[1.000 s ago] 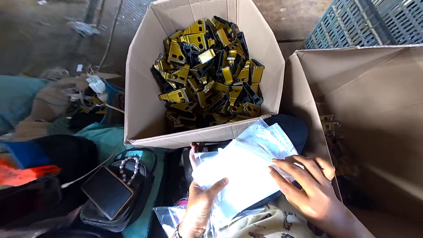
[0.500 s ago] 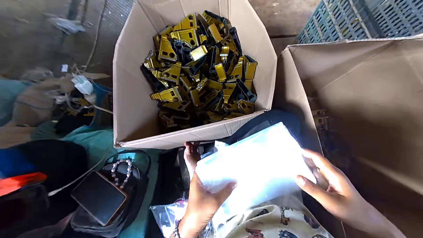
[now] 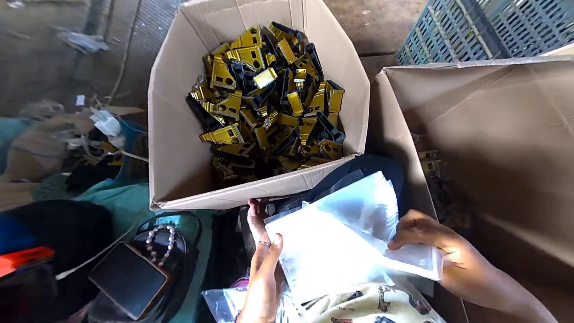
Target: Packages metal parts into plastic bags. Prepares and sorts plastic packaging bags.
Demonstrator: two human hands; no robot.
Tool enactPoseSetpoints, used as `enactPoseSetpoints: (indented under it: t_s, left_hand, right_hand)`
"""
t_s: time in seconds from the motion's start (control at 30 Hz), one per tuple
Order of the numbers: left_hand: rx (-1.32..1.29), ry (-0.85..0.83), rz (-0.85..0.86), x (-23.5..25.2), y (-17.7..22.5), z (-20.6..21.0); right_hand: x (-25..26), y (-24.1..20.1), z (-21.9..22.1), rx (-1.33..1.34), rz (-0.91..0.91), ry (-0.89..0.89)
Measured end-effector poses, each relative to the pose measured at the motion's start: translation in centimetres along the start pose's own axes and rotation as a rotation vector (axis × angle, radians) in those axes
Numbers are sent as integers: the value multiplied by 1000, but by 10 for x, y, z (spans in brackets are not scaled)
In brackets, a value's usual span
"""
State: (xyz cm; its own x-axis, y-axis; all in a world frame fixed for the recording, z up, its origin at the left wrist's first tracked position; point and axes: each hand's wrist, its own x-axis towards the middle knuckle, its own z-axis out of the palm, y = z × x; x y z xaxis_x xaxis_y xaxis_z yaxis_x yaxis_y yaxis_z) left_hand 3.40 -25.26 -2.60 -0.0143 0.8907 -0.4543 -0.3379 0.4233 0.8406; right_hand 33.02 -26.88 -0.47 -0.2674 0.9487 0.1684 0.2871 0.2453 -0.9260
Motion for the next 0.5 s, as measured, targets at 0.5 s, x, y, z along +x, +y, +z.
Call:
enactPoseSetpoints:
  t_s: [0.5]
  left_hand:
    - [120, -108, 28, 11, 0, -4]
  right_hand:
    - [100, -19, -58, 114, 205, 510]
